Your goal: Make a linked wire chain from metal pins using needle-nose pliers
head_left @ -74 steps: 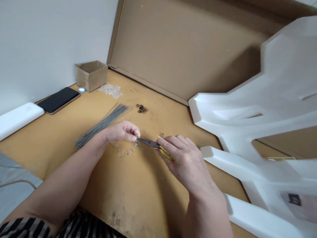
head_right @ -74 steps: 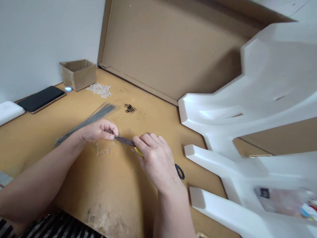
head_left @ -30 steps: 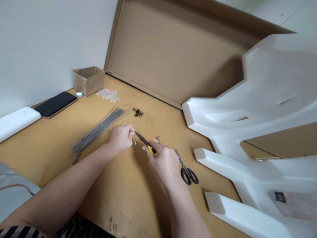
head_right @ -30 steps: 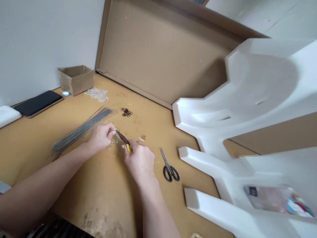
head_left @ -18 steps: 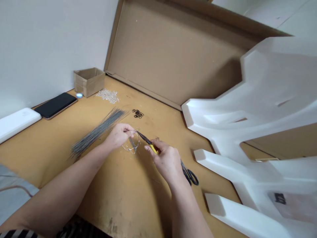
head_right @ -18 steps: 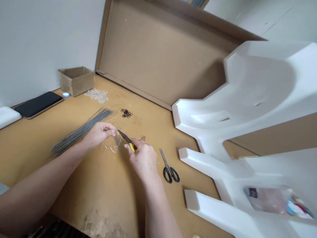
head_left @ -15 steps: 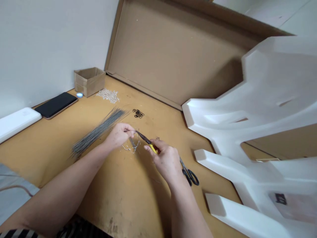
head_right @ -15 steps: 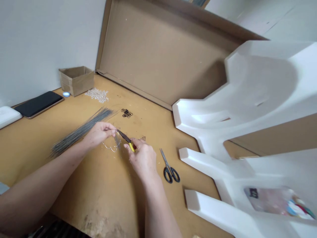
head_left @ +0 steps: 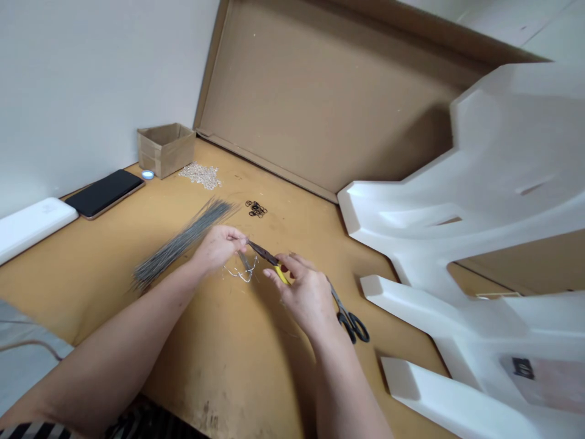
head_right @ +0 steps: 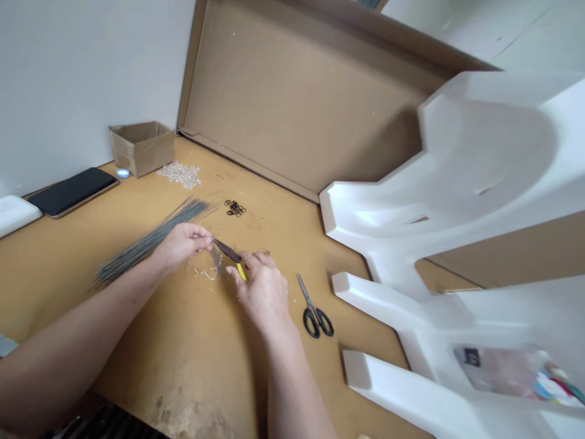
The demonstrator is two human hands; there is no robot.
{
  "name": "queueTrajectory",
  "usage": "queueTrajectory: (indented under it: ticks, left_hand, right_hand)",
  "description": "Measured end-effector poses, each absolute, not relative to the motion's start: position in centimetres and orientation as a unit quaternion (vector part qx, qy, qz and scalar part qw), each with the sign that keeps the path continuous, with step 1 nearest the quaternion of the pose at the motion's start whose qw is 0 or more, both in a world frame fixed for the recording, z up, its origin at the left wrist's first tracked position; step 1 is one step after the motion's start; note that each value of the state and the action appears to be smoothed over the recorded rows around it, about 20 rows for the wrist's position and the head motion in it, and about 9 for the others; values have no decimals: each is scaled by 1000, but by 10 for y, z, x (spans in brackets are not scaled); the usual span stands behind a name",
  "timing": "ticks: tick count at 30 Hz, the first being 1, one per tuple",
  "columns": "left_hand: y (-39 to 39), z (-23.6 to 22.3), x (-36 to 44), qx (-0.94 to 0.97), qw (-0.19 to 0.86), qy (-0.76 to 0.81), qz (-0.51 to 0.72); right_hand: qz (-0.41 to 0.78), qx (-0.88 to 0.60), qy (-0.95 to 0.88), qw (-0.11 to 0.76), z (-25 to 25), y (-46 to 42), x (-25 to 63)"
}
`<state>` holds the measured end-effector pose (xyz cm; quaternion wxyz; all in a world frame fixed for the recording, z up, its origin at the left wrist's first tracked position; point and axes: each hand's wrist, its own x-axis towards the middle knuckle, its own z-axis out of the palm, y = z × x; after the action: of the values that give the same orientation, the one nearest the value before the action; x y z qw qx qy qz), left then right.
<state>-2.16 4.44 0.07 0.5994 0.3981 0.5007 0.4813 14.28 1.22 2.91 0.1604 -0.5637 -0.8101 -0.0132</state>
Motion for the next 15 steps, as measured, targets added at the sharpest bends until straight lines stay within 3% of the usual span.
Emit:
queueTrajectory:
  ticks: [15]
  left_hand:
    - [42, 4, -20, 390, 598, 519, 470]
  right_hand:
    - [-29, -572, -810, 124, 30, 12, 140]
